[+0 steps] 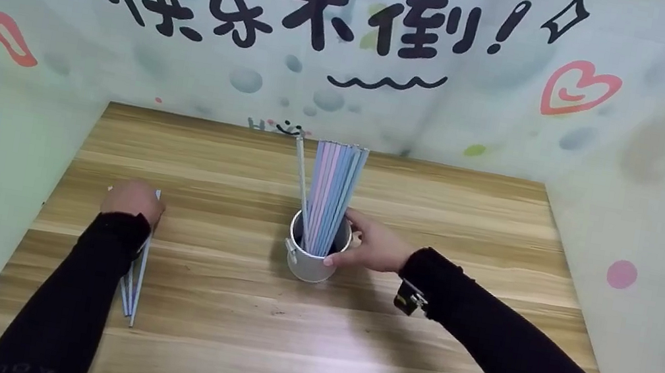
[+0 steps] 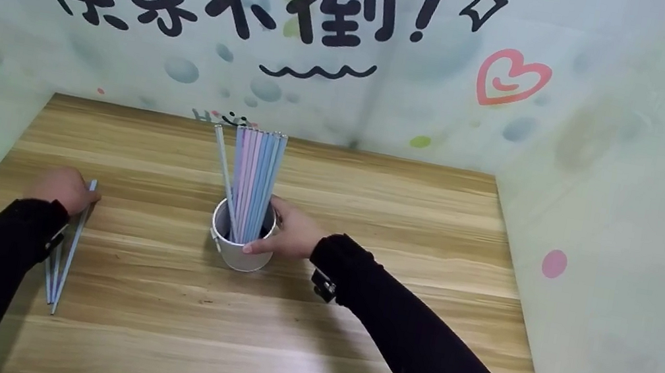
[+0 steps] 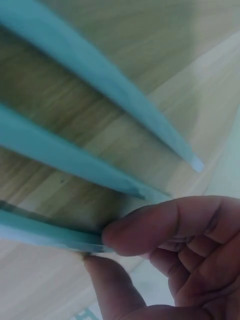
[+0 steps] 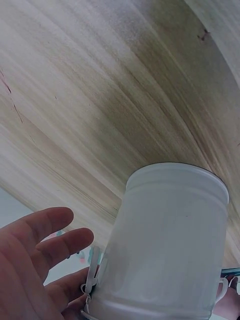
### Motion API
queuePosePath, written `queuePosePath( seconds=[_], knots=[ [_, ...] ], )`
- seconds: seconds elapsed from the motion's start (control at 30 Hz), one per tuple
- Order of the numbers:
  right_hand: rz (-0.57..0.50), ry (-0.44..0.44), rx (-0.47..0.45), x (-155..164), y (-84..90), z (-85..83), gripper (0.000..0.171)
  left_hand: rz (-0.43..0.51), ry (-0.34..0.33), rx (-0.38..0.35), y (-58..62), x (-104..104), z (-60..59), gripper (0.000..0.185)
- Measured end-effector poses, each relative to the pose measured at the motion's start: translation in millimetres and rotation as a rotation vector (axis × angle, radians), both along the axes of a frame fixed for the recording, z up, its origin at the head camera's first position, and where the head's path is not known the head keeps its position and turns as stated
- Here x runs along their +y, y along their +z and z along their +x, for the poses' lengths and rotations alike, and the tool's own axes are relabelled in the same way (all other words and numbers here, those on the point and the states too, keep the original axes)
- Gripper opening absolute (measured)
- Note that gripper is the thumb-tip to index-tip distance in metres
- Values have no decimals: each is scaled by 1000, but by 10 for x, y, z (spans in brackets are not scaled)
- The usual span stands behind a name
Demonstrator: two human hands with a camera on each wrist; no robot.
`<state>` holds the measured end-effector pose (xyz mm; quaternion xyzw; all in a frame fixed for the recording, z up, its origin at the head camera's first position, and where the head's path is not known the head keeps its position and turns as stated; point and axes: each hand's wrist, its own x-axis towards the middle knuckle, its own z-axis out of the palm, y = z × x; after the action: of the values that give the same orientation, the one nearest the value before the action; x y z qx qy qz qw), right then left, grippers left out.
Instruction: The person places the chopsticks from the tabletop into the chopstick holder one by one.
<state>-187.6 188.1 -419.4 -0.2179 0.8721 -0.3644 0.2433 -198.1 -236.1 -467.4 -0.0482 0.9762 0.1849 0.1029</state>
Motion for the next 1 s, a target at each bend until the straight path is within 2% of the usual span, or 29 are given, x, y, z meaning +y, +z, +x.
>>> queuePosePath(
  seconds=[0.17, 0.33, 0.57, 0.73, 0.87, 1.0],
  knots=[
    [28, -1, 6, 2, 5, -10, 93, 3, -4, 0, -10, 18, -19, 30],
    [34, -2, 4, 1, 0, -10, 94, 28, 12, -35, 18, 47, -42, 32],
    [21, -10, -9, 3, -8, -10, 94, 150, 80, -73, 168, 121, -78, 34],
    [15, -6, -4, -1, 7, -5, 93, 170, 48, -30, 303, 169, -117, 44],
    [21, -3, 3, -6, 10, -4, 93, 176, 29, 50, 407, 168, -150, 39],
    [26, -5, 4, -11, 5, -6, 94, 192, 56, 87, 525, 163, -171, 31]
  ],
)
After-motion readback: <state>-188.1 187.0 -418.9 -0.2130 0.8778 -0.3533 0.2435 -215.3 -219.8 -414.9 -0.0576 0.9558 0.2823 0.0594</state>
